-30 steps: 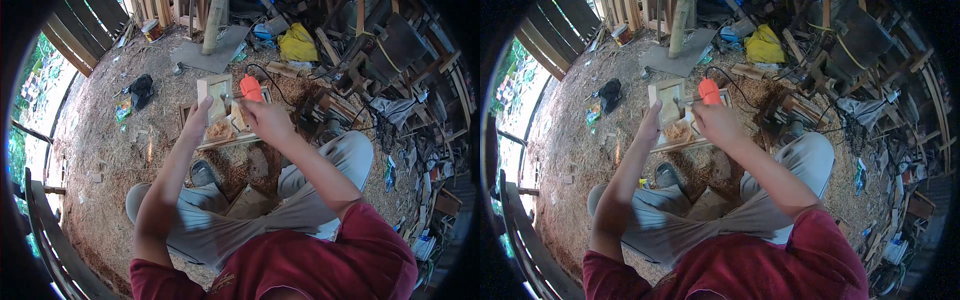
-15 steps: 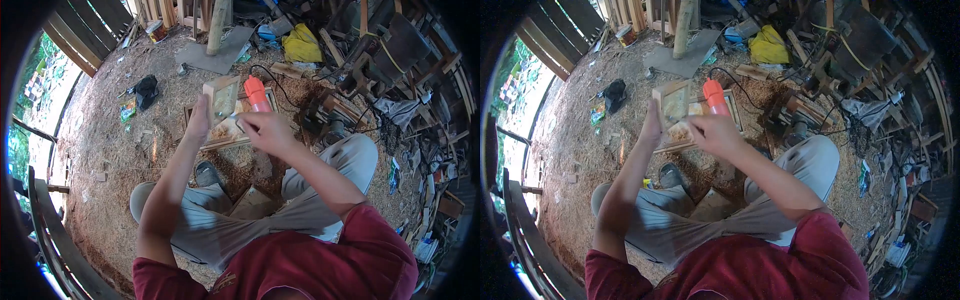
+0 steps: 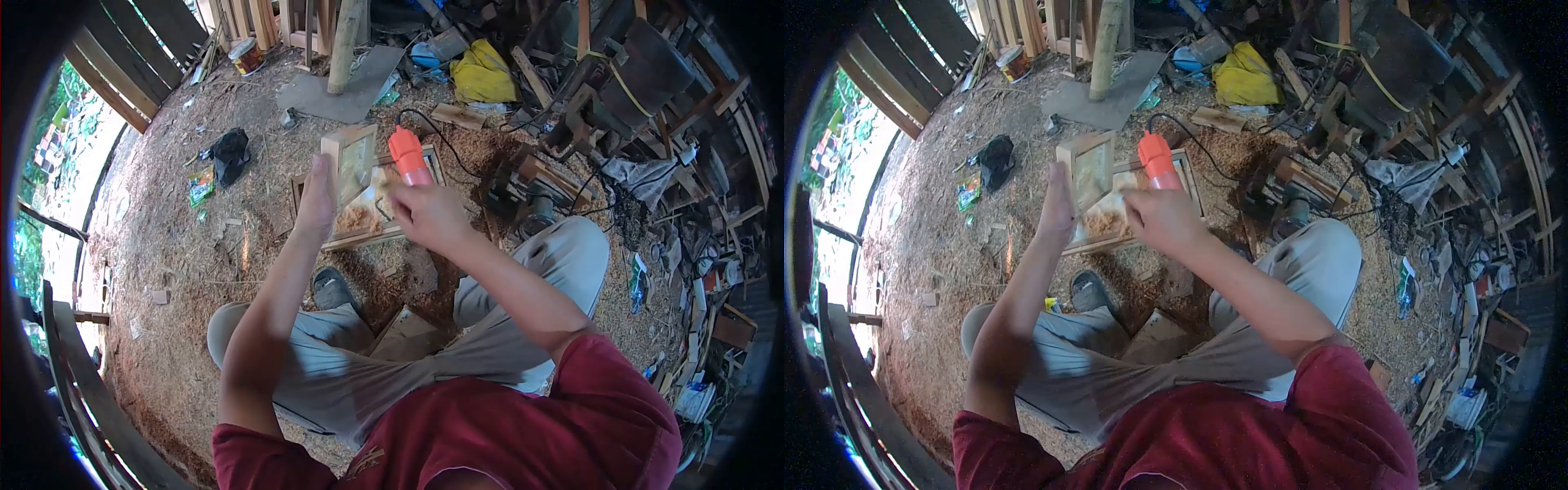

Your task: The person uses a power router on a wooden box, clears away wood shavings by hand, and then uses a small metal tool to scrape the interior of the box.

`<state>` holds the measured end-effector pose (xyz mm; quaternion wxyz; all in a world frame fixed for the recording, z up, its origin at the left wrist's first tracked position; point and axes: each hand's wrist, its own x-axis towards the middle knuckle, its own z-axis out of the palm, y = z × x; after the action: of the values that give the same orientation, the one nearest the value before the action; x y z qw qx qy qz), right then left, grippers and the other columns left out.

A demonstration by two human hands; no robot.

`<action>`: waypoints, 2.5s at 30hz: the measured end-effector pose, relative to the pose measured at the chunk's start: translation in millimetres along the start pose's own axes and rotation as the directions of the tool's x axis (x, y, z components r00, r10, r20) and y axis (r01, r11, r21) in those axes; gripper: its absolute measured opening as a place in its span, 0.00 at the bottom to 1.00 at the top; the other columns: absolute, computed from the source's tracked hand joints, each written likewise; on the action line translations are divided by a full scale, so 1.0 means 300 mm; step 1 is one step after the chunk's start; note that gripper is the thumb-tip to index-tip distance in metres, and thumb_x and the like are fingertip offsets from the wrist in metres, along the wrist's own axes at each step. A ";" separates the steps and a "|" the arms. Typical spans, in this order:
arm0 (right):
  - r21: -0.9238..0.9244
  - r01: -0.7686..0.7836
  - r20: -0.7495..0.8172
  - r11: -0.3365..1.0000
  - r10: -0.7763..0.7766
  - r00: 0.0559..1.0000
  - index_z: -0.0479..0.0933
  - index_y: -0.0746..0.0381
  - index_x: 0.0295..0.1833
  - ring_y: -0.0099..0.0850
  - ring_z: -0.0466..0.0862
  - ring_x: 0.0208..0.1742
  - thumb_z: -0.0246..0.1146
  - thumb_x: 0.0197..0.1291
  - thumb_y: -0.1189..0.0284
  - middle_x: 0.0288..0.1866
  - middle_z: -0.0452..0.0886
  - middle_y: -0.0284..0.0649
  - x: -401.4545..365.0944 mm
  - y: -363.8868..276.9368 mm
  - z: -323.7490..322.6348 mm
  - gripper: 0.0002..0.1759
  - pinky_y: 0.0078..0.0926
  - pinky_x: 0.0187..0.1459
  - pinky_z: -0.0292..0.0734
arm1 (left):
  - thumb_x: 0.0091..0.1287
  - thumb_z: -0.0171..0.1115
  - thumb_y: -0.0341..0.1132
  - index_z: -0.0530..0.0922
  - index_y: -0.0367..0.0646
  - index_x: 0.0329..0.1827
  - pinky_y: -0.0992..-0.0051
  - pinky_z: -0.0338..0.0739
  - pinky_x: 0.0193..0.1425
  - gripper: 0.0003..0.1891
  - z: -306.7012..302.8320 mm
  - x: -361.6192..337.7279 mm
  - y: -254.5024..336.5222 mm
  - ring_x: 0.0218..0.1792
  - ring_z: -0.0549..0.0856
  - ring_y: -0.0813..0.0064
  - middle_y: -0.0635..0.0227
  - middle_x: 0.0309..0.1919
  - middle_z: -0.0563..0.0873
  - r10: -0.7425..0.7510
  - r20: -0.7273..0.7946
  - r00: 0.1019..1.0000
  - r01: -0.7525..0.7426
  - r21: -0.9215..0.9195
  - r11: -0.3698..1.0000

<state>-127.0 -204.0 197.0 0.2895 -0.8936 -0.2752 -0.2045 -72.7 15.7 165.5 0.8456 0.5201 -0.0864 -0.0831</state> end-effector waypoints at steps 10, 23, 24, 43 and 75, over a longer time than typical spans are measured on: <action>0.064 0.009 0.029 0.998 -0.011 1.000 0.82 0.54 0.60 0.49 0.87 0.32 0.66 0.65 0.73 0.32 0.85 0.46 -0.006 -0.002 0.015 0.17 0.48 0.35 0.82 | 0.84 0.31 0.66 0.60 0.40 0.82 0.59 0.73 0.78 0.41 0.044 -0.015 0.030 0.72 0.78 0.60 0.54 0.73 0.76 -0.035 -0.089 0.995 0.028 -0.081 0.996; -0.124 -0.033 0.031 0.992 0.037 0.999 0.86 0.54 0.55 0.46 0.87 0.32 0.67 0.68 0.71 0.31 0.84 0.44 0.032 -0.043 -0.029 0.12 0.43 0.34 0.81 | 0.80 0.32 0.72 0.64 0.50 0.83 0.44 0.72 0.77 0.42 0.011 -0.023 0.019 0.73 0.78 0.54 0.58 0.75 0.76 -0.187 -0.055 0.981 0.167 -0.257 0.952; -0.025 0.002 0.092 1.000 0.001 0.996 0.86 0.54 0.54 0.46 0.86 0.30 0.66 0.69 0.69 0.30 0.83 0.45 0.012 -0.054 -0.015 0.11 0.45 0.32 0.80 | 0.80 0.32 0.72 0.64 0.50 0.83 0.44 0.72 0.77 0.42 0.021 -0.025 0.017 0.73 0.78 0.54 0.58 0.75 0.76 -0.181 -0.061 0.982 0.160 -0.260 0.952; 0.073 0.109 0.033 0.991 -0.111 0.993 0.86 0.52 0.52 0.43 0.86 0.30 0.68 0.65 0.71 0.31 0.85 0.42 0.015 -0.074 -0.078 0.11 0.42 0.31 0.80 | 0.81 0.29 0.71 0.64 0.44 0.82 0.53 0.75 0.77 0.43 0.033 -0.025 0.017 0.72 0.80 0.58 0.57 0.73 0.78 -0.275 0.046 0.960 0.278 -0.183 0.943; 0.204 0.060 -0.315 0.977 0.008 0.949 0.85 0.60 0.47 0.45 0.85 0.29 0.72 0.64 0.73 0.32 0.86 0.45 0.037 -0.030 -0.116 0.08 0.38 0.32 0.79 | 0.83 0.54 0.53 0.76 0.36 0.68 0.64 0.89 0.60 0.27 0.038 -0.043 0.027 0.55 0.91 0.67 0.58 0.57 0.88 -0.267 -0.059 0.962 0.258 -0.125 0.958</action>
<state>-131.1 -215.7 232.4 0.4203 -0.8100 -0.2577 -0.3176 -87.3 12.4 176.9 0.8587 0.4795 0.0202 -0.1797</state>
